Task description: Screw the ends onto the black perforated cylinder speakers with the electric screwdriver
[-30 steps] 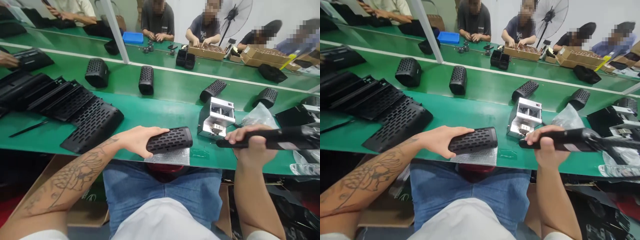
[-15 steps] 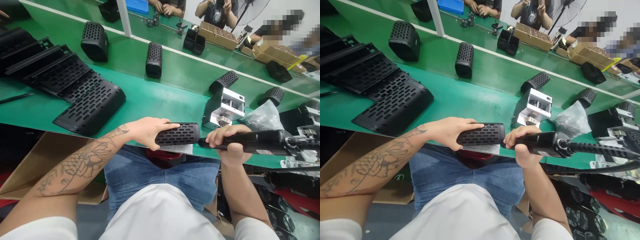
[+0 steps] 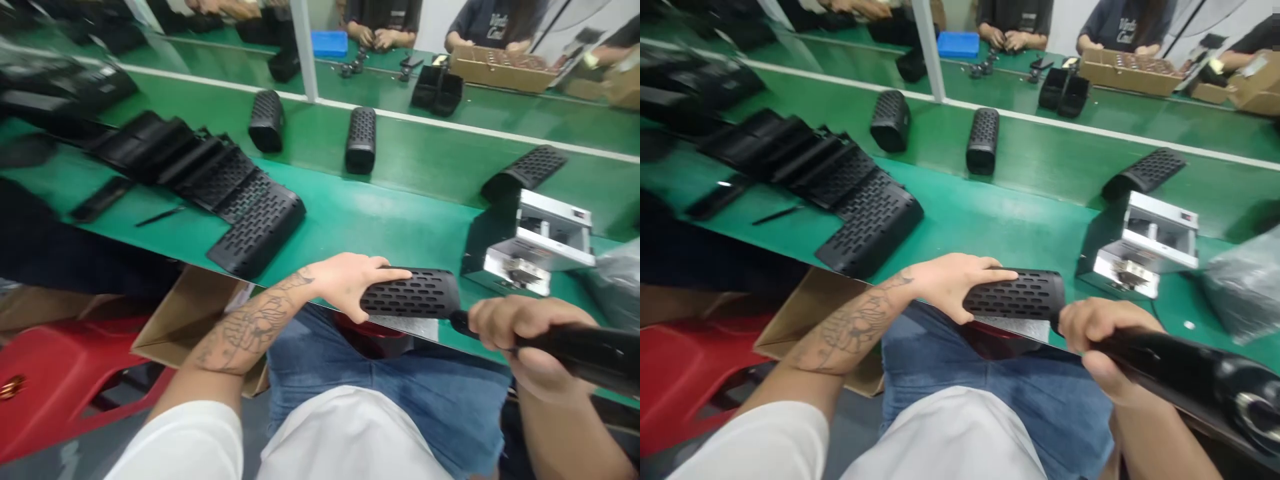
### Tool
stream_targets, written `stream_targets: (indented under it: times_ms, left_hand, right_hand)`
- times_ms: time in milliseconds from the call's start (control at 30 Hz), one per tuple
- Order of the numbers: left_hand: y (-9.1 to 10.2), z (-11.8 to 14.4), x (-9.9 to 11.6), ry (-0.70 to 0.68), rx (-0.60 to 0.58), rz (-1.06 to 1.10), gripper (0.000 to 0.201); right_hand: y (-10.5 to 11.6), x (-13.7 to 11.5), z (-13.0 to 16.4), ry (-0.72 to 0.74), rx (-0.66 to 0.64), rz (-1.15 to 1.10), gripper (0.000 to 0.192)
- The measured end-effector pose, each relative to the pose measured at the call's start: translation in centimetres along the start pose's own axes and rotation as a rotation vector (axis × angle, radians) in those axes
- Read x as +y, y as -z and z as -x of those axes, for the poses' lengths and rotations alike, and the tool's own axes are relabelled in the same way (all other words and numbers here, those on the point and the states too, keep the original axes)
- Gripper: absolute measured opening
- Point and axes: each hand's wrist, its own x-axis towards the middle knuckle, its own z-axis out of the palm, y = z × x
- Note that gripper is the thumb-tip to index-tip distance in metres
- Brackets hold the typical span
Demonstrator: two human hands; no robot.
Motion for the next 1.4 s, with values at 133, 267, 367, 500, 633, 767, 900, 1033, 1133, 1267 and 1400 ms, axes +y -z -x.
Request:
stream_targets:
  times_ms: [133, 267, 367, 500, 633, 767, 900, 1033, 1133, 1267, 1400]
  left_hand:
    - [-0.1, 0.0, -0.1, 0.006, -0.025, 0.006, 0.131]
    - [-0.3, 0.0, -0.2, 0.014, -0.017, 0.001, 0.131]
    - [-0.5, -0.1, -0.4, 0.012, -0.002, 0.004, 0.131]
    - [-0.5, -0.1, -0.4, 0.003, 0.019, 0.001, 0.133]
    - [-0.4, -0.4, -0.3, 0.029, 0.029, 0.004, 0.132]
    - [-0.6, -0.8, -0.2, 0.0, 0.059, -0.004, 0.129]
    - [-2.0, -0.4, -0.5, -0.09, 0.189, -0.036, 0.113]
    - [-5.0, 1.7, -1.9, -0.098, 0.404, -0.011, 0.101]
    - [-8.2, 3.0, -3.2, -0.072, 0.56, 0.135, 0.115]
    - [-12.1, 3.0, -4.1, -0.034, 0.675, 0.351, 0.137]
    - [-13.8, 2.0, -4.0, -0.023, 0.757, 0.44, 0.124]
  right_hand:
    - [0.5, 0.0, -0.1, -0.03, -0.033, 0.018, 0.028]
    - [0.1, 0.2, -0.2, -0.02, -0.043, 0.032, 0.028]
    - [-0.3, 0.2, 0.2, 0.001, -0.02, 0.025, 0.02]
    - [1.0, -0.7, -0.3, 0.074, 0.058, -0.005, 0.026]
    - [5.4, -1.0, -3.1, 0.265, 0.482, 0.274, 0.037]
    - [9.9, 0.9, -5.2, 0.375, 0.754, 0.601, 0.045]
    - [11.1, 2.5, -5.0, 0.318, 0.748, 0.522, 0.05]
    - [9.8, 1.2, -3.9, 0.224, 0.709, 0.5, 0.055]
    - [7.4, -1.1, -2.9, 0.215, 0.613, 0.415, 0.052]
    - [2.1, -3.1, -1.8, 0.211, 0.361, 0.175, 0.048]
    - [-3.2, -2.2, -1.7, 0.147, 0.158, 0.051, 0.043]
